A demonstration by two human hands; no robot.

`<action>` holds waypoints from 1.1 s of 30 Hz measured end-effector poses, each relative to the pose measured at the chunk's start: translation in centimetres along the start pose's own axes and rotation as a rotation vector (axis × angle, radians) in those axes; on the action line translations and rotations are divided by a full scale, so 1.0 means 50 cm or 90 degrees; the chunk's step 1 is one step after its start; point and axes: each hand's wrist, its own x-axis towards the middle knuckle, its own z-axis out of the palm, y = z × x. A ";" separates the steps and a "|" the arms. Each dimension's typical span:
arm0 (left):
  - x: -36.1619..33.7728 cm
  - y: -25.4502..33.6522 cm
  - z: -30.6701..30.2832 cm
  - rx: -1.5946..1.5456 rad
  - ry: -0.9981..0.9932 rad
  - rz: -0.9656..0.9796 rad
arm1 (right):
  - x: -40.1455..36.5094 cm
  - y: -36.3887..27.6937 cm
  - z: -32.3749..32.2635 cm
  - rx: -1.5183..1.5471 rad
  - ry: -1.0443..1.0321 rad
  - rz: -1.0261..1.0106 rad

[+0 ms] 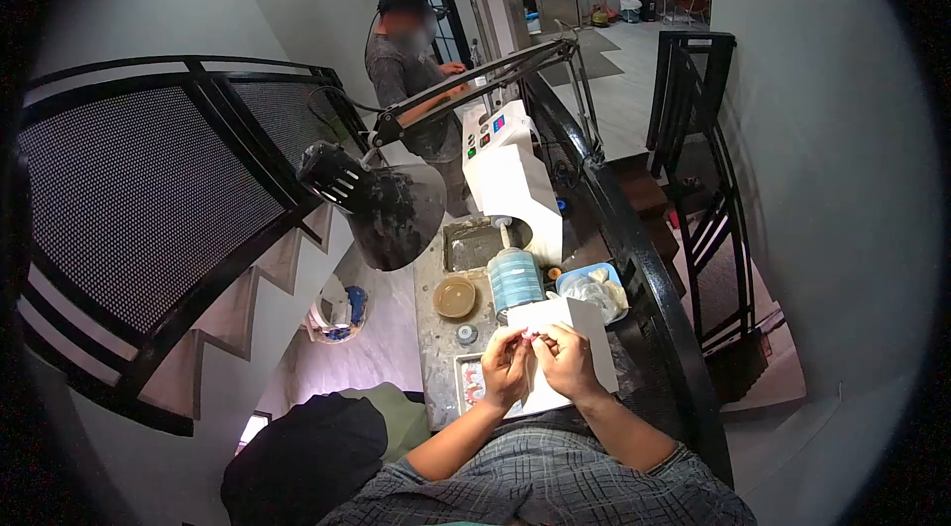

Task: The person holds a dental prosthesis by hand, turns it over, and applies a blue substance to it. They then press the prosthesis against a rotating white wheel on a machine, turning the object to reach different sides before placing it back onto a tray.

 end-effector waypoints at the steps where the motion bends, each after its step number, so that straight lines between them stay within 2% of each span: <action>1: 0.001 0.002 0.000 0.005 -0.001 0.006 | 0.000 0.001 0.000 0.000 0.000 0.000; 28: -0.001 0.006 0.000 0.044 -0.009 -0.002 | -0.003 0.003 -0.004 0.021 -0.004 -0.005; 30: 0.002 0.007 0.007 -0.008 0.037 0.008 | -0.002 0.001 -0.004 0.015 0.003 -0.033; 33: 0.000 0.008 0.006 -0.013 0.030 0.000 | -0.004 0.014 -0.004 0.026 -0.002 -0.015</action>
